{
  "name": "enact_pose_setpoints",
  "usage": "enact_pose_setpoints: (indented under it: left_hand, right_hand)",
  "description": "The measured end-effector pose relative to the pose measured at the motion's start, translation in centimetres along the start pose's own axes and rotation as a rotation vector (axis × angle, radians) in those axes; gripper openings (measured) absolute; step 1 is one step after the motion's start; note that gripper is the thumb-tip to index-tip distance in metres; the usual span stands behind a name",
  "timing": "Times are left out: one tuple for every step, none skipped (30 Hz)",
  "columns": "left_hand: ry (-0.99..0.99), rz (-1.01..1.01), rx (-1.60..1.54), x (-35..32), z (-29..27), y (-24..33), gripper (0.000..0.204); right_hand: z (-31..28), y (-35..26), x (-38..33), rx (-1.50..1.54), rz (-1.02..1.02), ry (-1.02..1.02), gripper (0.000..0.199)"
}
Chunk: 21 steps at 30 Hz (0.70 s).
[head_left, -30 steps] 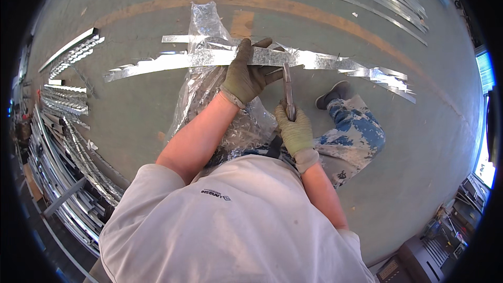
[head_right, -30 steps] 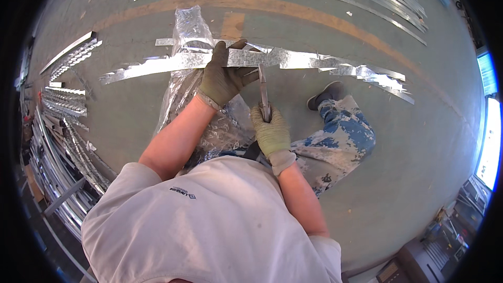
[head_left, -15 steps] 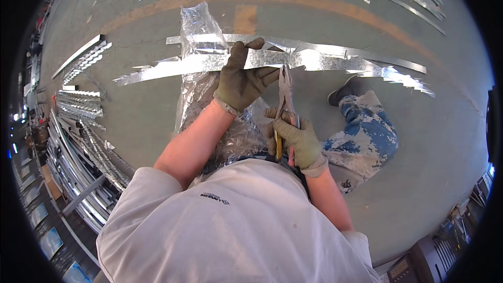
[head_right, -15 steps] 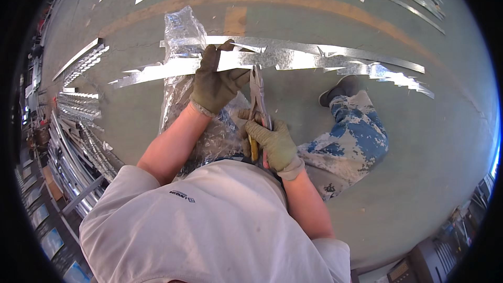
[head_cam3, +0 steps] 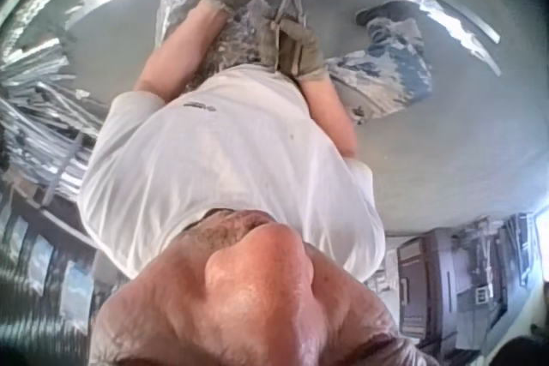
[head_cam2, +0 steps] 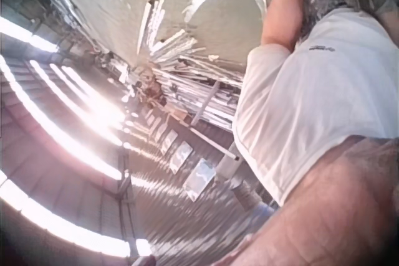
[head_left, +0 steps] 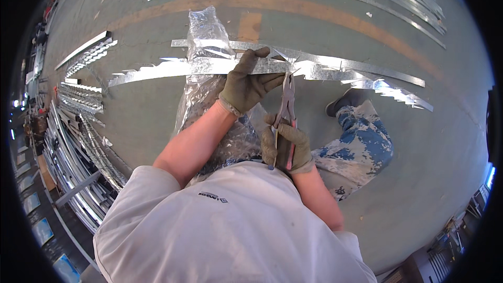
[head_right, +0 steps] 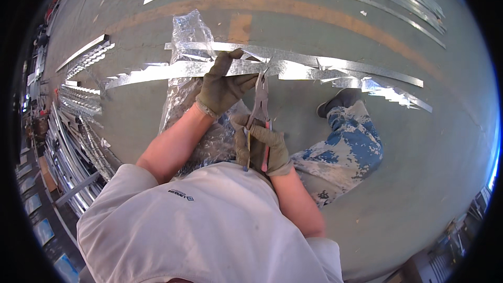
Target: The person sits on the floor and uses tin snips to cut a long metal strip into shorter pieces. They hold the strip with one hand and cut with the other, placing cut pieces aside on the floor.
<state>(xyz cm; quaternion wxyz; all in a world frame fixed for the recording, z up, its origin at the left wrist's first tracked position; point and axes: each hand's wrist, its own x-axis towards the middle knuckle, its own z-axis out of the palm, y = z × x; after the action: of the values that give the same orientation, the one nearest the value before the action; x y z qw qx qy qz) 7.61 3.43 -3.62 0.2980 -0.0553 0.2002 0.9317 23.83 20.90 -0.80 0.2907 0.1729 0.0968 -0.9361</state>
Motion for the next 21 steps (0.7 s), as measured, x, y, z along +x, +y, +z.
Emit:
enact_pose_setpoints:
  left_hand:
    - [0.052,-0.009,0.031,0.1,0.0,0.1,0.05]
    - [0.059,-0.014,0.032,-0.1,-0.1,-0.1,0.05]
    - [0.06,0.0,0.044,-0.3,-0.1,0.1,0.05]
    - [0.058,0.008,0.049,-0.4,0.0,0.0,0.05]
    - [0.058,0.015,0.054,-0.6,0.1,-0.1,0.05]
    - [0.038,0.028,0.041,-1.0,-0.2,0.0,0.047]
    - [0.051,0.063,0.033,-1.4,-0.4,0.3,0.048]
    - [0.064,0.098,0.024,-1.6,-0.5,0.5,0.048]
    - [0.077,0.133,0.015,-1.7,-0.5,0.7,0.049]
    - [0.061,0.148,0.019,-1.6,-0.5,0.9,0.047]
    - [0.058,0.123,0.044,-1.5,-0.6,1.1,0.047]
    - [0.055,0.099,0.071,-1.3,-0.8,1.2,0.046]
    - [0.054,0.07,0.093,-1.4,-0.6,1.1,0.046]
    - [0.07,0.069,0.089,-1.4,-0.4,0.9,0.047]
    - [0.085,0.068,0.085,-1.4,-0.1,0.5,0.048]
    - [0.104,0.064,0.085,-1.5,0.2,0.4,0.048]
    - [0.093,0.049,0.084,-1.5,0.1,0.3,0.049]
    - [0.082,0.035,0.084,-1.4,-0.1,0.3,0.05]
    - [0.072,0.024,0.083,-1.2,-0.3,0.4,0.05]
    - [0.086,0.029,0.08,-0.8,-0.8,0.2,0.05]
    - [0.101,0.034,0.077,-0.4,-1.4,-0.1,0.05]
  right_hand:
    - [0.4,-0.1,0.0,-0.043,-0.009,0.077,0.056]
    - [0.8,-0.3,-0.2,-0.086,-0.018,0.087,0.055]
    - [1.2,-0.6,-0.3,-0.128,-0.027,0.097,0.054]
    - [1.4,-0.9,-0.8,-0.17,-0.041,0.116,0.054]
    - [1.7,-1.1,-1.1,-0.183,-0.054,0.117,0.054]
    - [2.0,-1.4,-1.4,-0.195,-0.068,0.118,0.055]
    - [2.2,-1.6,-1.6,-0.206,-0.076,0.118,0.055]
    - [1.9,-2.0,-2.1,-0.172,-0.074,0.122,0.056]
    - [1.3,-2.9,-2.8,-0.138,-0.074,0.126,0.057]
    - [0.7,-3.6,-3.3,-0.103,-0.071,0.129,0.058]
    - [0.2,-4.4,-3.7,-0.153,-0.081,0.112,0.059]
    - [-0.3,-5.3,-4.0,-0.203,-0.091,0.095,0.06]
    - [-0.4,-5.8,-4.5,-0.252,-0.102,0.084,0.062]
    - [-0.4,-6.1,-4.8,-0.245,-0.109,0.084,0.059]
    - [-0.4,-6.6,-4.9,-0.304,-0.121,0.123,0.059]
    - [-0.4,-6.8,-4.9,-0.358,-0.131,0.162,0.059]
    - [-0.3,-6.9,-4.9,-0.412,-0.142,0.201,0.059]
    - [-0.2,-6.8,-4.8,-0.383,-0.144,0.216,0.058]
    - [0.1,-6.6,-4.5,-0.356,-0.144,0.228,0.058]
    - [0.3,-6.3,-4.2,-0.329,-0.144,0.241,0.058]
    - [0.4,-5.7,-4.2,-0.329,-0.145,0.266,0.058]
